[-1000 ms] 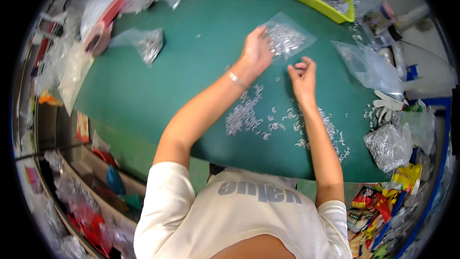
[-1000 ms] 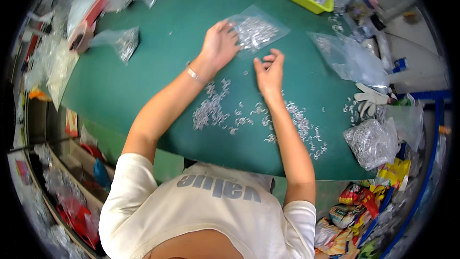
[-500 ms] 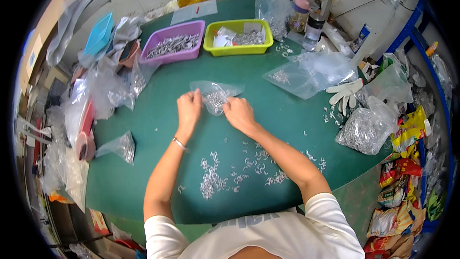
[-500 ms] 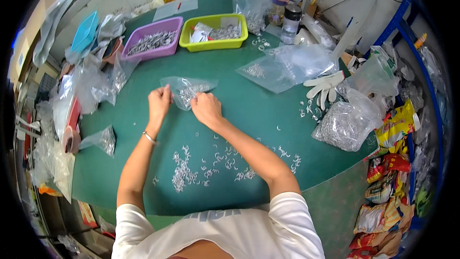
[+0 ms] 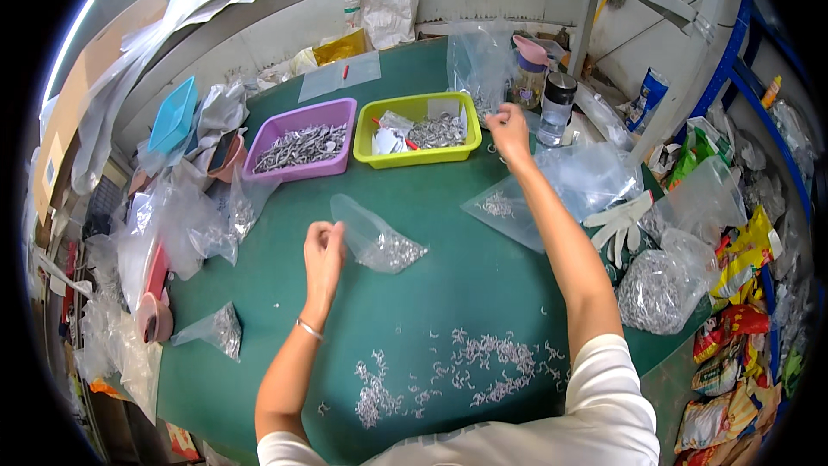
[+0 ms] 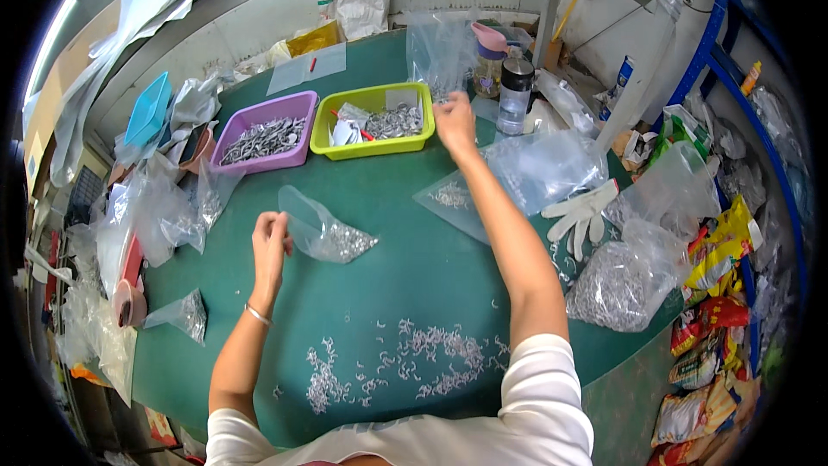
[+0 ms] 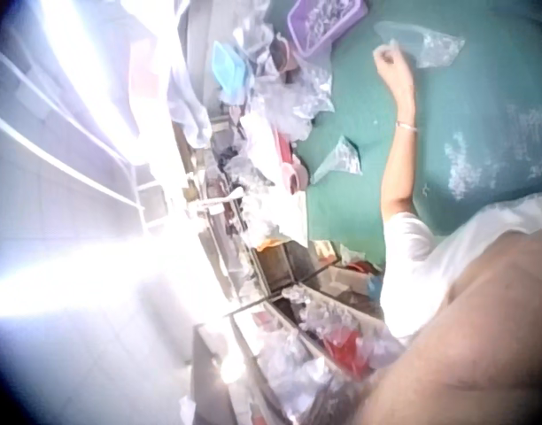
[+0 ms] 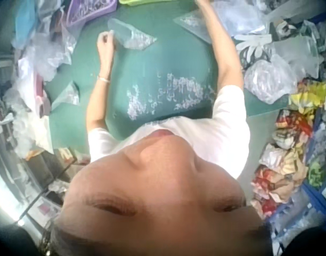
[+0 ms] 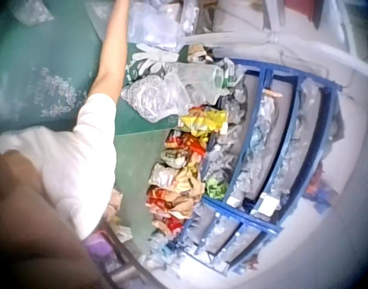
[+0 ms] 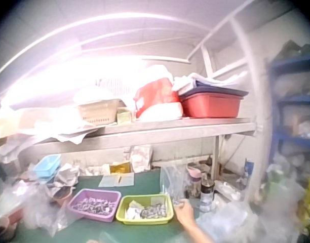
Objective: The person sorts small silver metal hooks by hand from a pile on a green workbench, placing some into plastic bags and others into colored trays. They move a filled bag to a storage shelf in the background before returning to continue sorting more parts at the table.
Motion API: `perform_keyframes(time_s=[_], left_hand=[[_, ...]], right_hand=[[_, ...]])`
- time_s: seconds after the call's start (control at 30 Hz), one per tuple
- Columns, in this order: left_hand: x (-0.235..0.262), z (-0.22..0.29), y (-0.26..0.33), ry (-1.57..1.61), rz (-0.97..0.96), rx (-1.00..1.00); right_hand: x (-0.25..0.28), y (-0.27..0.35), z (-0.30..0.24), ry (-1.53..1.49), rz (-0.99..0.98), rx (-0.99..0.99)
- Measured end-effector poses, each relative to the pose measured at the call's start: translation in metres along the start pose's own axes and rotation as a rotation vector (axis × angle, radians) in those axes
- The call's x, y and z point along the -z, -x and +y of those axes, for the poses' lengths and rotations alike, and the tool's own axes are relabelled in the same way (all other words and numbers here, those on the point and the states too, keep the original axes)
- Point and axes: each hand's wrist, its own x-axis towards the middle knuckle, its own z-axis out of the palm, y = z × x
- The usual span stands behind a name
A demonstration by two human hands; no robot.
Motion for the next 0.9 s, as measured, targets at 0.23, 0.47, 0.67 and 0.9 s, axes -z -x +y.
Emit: perform_keyframes(time_s=[0.23, 0.47, 0.67, 0.9], left_hand=[[-0.025, -0.016, 0.027, 0.063, 0.121, -0.035], [0.013, -0.069, 0.02, -0.368, 0.018, -0.341], [-0.03, -0.087, -0.044, -0.507, 0.134, -0.435], [-0.044, -0.109, -0.106, -0.351, -0.168, -0.312]], right_hand=[[-0.032, -0.109, 0.076, 0.205, -0.122, -0.146], [0.017, 0.062, -0.017, 0.263, -0.094, 0.451], [0.234, 0.317, -0.021, 0.408, -0.498, 0.303], [0.269, 0.429, 0.02, 0.378, 0.118, 0.218]])
